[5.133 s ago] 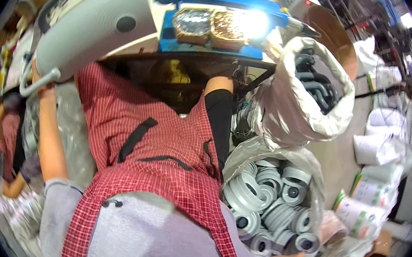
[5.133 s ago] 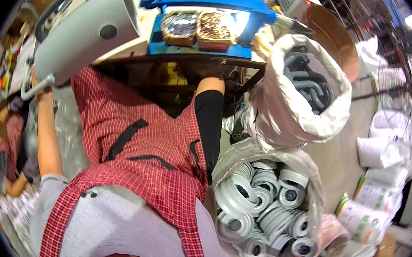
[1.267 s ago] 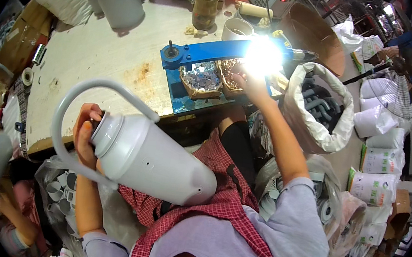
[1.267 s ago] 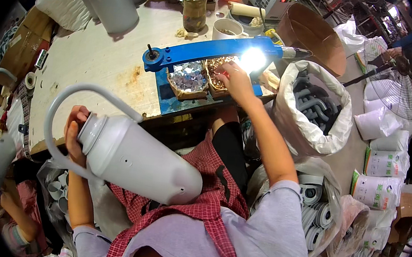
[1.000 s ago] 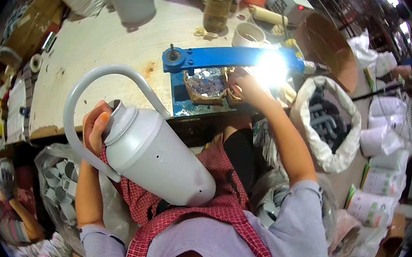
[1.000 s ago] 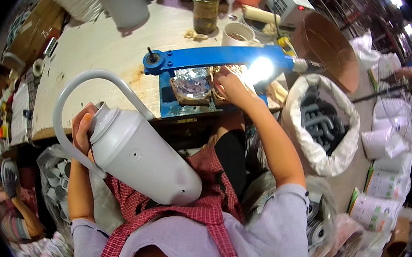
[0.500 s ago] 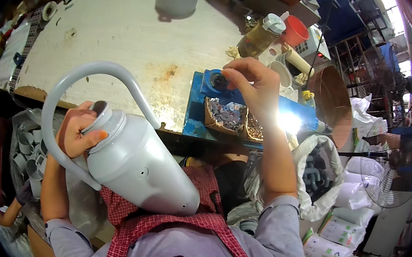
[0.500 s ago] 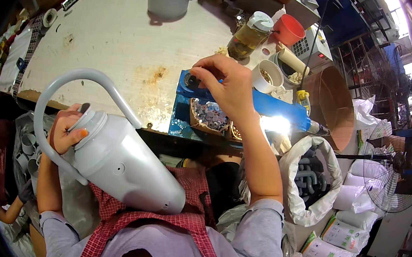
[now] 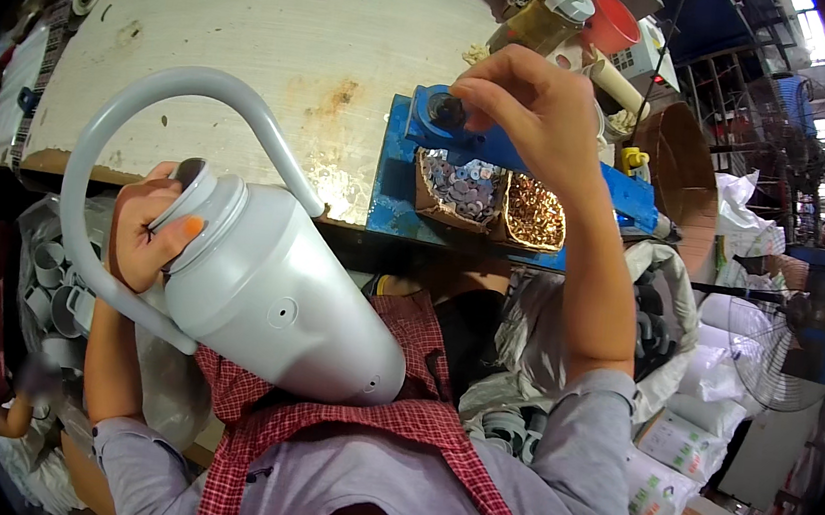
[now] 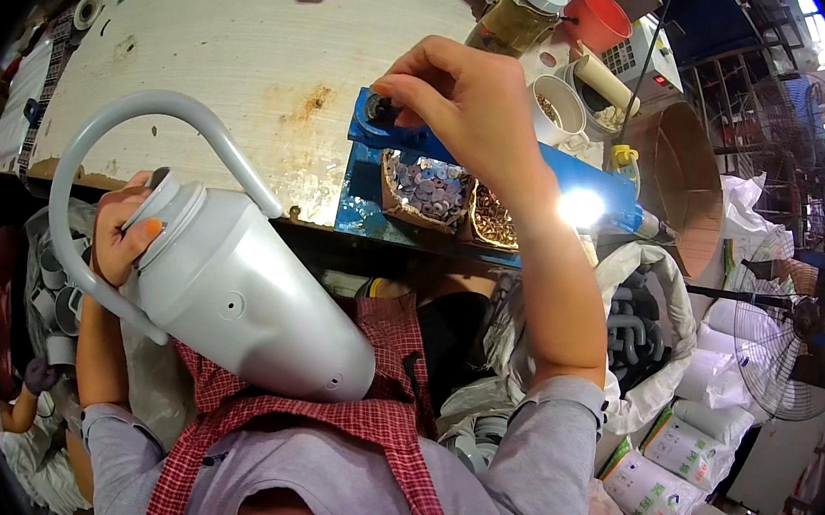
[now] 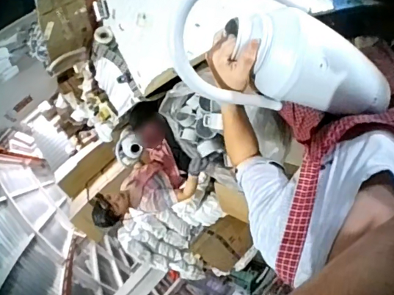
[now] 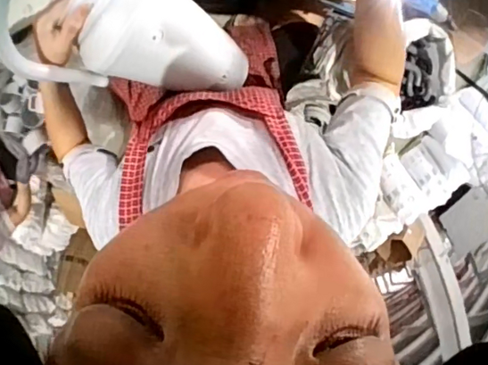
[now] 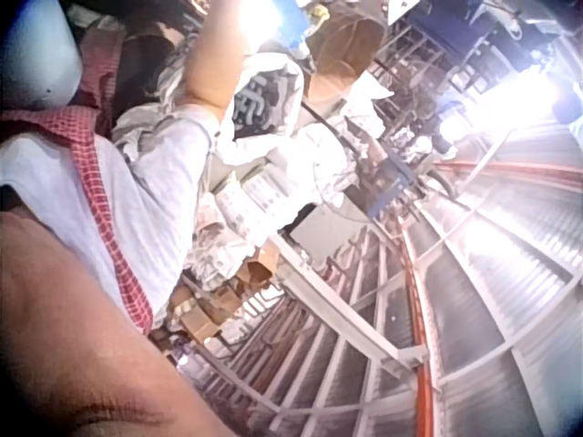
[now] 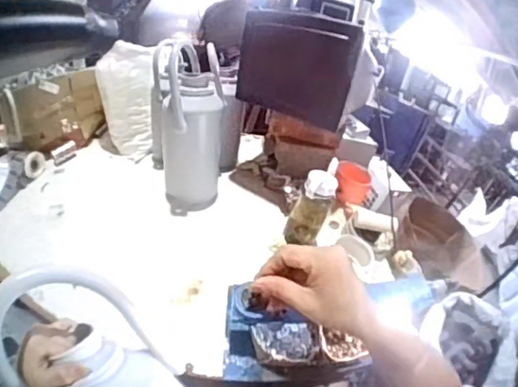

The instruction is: The person repeatedly picks up a gray watering can, inserts a small metal washer into the spout, and attaches a gray plastic spout piece. They then place the assembled watering can on the table and repeat the process with another unit. The workspace contains bins of parts and several completed watering cans.

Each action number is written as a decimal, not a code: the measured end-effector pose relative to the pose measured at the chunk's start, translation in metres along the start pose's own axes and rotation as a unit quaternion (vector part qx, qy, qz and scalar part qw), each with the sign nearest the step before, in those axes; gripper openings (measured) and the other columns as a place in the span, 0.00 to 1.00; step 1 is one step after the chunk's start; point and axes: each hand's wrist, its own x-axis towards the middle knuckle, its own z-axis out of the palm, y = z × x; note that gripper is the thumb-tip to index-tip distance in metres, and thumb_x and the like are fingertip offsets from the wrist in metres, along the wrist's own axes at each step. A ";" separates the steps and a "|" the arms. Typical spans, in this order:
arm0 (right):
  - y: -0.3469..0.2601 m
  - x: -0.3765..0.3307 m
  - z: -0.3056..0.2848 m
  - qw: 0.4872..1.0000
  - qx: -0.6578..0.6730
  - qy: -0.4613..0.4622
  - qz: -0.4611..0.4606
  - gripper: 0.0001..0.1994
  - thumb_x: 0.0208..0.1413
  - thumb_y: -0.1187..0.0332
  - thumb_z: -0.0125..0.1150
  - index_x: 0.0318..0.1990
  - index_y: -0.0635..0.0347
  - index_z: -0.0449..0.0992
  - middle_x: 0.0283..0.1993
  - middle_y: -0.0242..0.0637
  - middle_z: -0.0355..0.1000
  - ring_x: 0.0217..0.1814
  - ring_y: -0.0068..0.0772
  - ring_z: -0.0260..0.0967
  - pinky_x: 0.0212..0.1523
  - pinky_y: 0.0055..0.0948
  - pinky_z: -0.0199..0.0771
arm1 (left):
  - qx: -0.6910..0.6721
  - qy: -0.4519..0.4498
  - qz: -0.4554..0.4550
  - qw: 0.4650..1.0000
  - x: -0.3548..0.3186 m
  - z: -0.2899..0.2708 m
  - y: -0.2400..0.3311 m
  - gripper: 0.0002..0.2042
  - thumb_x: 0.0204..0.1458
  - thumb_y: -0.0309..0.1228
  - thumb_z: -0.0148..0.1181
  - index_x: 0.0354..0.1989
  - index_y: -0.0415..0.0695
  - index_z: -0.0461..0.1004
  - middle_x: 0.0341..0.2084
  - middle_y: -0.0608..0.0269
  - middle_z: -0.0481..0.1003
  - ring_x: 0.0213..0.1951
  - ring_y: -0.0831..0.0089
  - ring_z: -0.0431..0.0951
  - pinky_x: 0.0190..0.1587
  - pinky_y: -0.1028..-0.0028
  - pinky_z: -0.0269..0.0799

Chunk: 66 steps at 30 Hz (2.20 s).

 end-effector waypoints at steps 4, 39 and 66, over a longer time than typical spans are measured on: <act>-0.007 0.006 -0.005 0.998 -0.039 -0.040 -0.006 0.08 0.51 0.71 0.63 0.37 0.66 0.78 0.26 0.34 0.76 0.26 0.21 0.74 0.29 0.20 0.73 | 0.015 -0.015 -0.015 1.000 0.001 0.001 0.006 0.17 0.45 0.37 0.58 0.14 0.37 0.67 0.10 0.60 0.60 0.16 0.68 0.56 0.41 0.67 0.60; -0.006 -0.017 0.021 0.976 -0.073 0.173 -0.105 0.04 0.51 0.75 0.62 0.35 0.63 0.78 0.34 0.36 0.75 0.30 0.26 0.73 0.34 0.21 0.71 | -0.010 0.022 -0.034 0.999 -0.029 -0.009 -0.006 0.20 0.46 0.41 0.58 0.14 0.36 0.67 0.10 0.60 0.60 0.17 0.68 0.56 0.39 0.68 0.60; -0.015 0.012 -0.008 0.980 -0.187 -0.059 -0.016 0.09 0.48 0.67 0.67 0.34 0.62 0.78 0.27 0.40 0.75 0.27 0.31 0.75 0.28 0.24 0.72 | -0.001 0.009 -0.038 0.999 -0.016 -0.005 -0.009 0.21 0.48 0.43 0.57 0.15 0.35 0.69 0.11 0.59 0.62 0.17 0.68 0.59 0.45 0.65 0.62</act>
